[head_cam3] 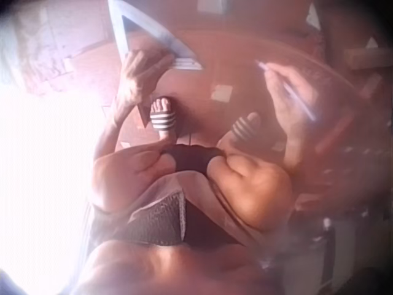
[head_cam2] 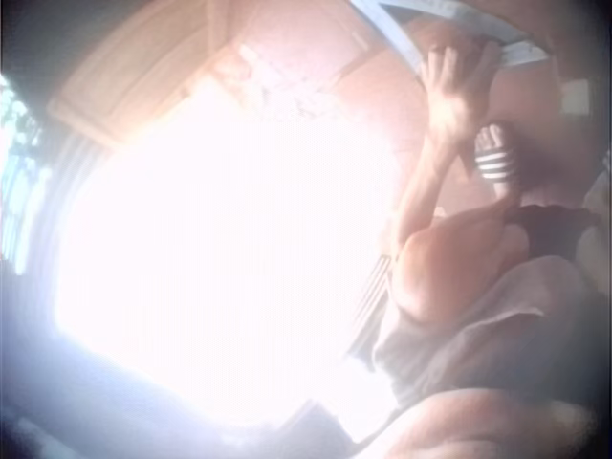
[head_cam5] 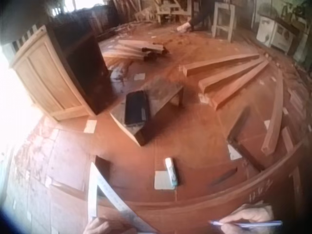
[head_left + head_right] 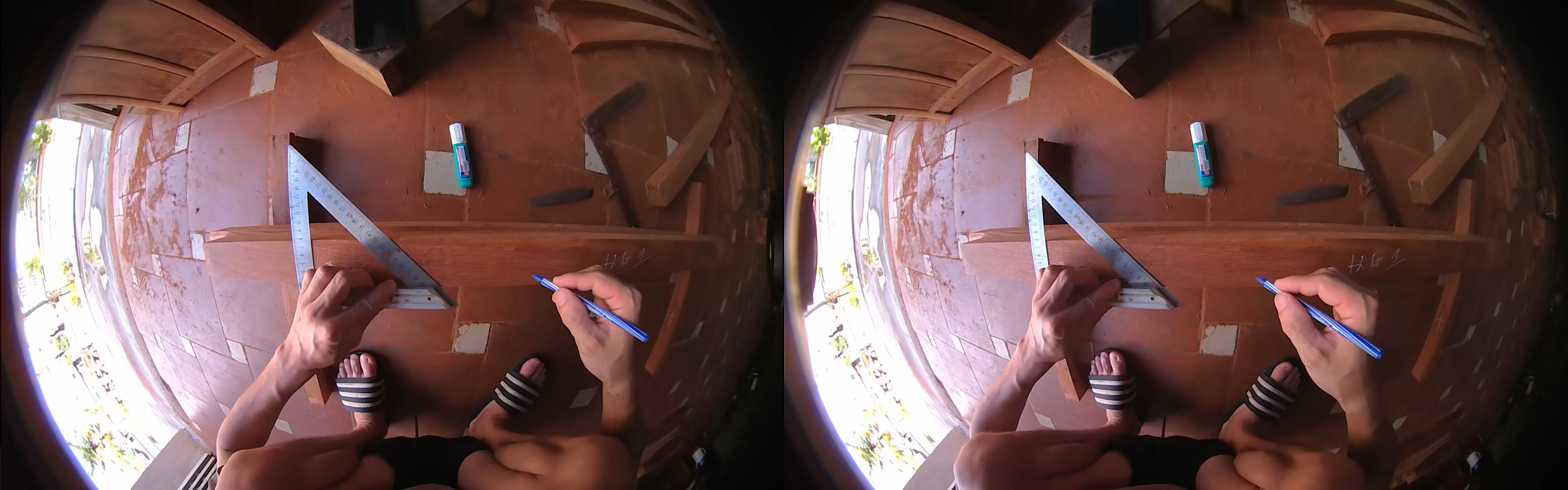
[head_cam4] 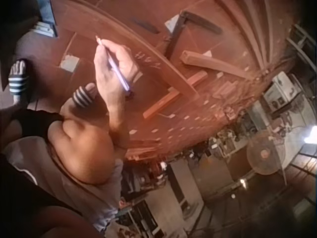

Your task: The person sits on the floor and uses a try square and a blue pen to mark measurements and lines on several wooden planks. They repeatedly position the square, draw lines, and reposition the wood to mark different sections.

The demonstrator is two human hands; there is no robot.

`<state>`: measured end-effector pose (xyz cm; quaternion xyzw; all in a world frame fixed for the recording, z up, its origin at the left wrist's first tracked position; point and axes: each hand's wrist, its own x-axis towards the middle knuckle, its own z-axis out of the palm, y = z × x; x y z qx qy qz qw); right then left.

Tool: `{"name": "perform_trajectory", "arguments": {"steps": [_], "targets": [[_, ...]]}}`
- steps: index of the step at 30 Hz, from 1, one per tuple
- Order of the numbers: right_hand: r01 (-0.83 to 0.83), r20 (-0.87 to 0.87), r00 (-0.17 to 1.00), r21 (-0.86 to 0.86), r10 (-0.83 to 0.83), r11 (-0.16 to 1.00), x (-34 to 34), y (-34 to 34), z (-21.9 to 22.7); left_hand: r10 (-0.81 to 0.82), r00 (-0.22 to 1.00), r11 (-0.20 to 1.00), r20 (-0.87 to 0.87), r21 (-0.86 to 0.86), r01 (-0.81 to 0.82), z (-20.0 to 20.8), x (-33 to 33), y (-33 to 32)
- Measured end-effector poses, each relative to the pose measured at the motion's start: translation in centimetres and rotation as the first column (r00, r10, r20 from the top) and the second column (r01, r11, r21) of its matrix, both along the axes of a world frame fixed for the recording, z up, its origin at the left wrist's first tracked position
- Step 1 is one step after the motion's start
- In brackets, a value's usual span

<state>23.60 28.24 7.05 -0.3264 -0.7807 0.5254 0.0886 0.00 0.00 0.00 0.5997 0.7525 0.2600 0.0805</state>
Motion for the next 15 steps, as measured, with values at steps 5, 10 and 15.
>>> {"name": "perform_trajectory", "arguments": {"steps": [5,10,15], "targets": [[-0.045,0.020,0.999,-0.079,0.047,0.996,-0.7,-0.6,-0.1,-0.002,1.000,1.000,0.018,0.013,0.002,0.0,0.0,0.3],[-0.105,-0.057,0.993,-0.062,0.102,0.993,-1.4,-0.9,-0.8,-0.004,1.000,1.000,0.017,0.014,0.004,0.2,0.0,0.3],[-0.128,-0.083,0.990,-0.170,0.116,0.977,-3.3,-2.6,-1.4,0.001,1.000,1.000,0.010,0.008,-0.001,0.1,0.0,0.4]]}}
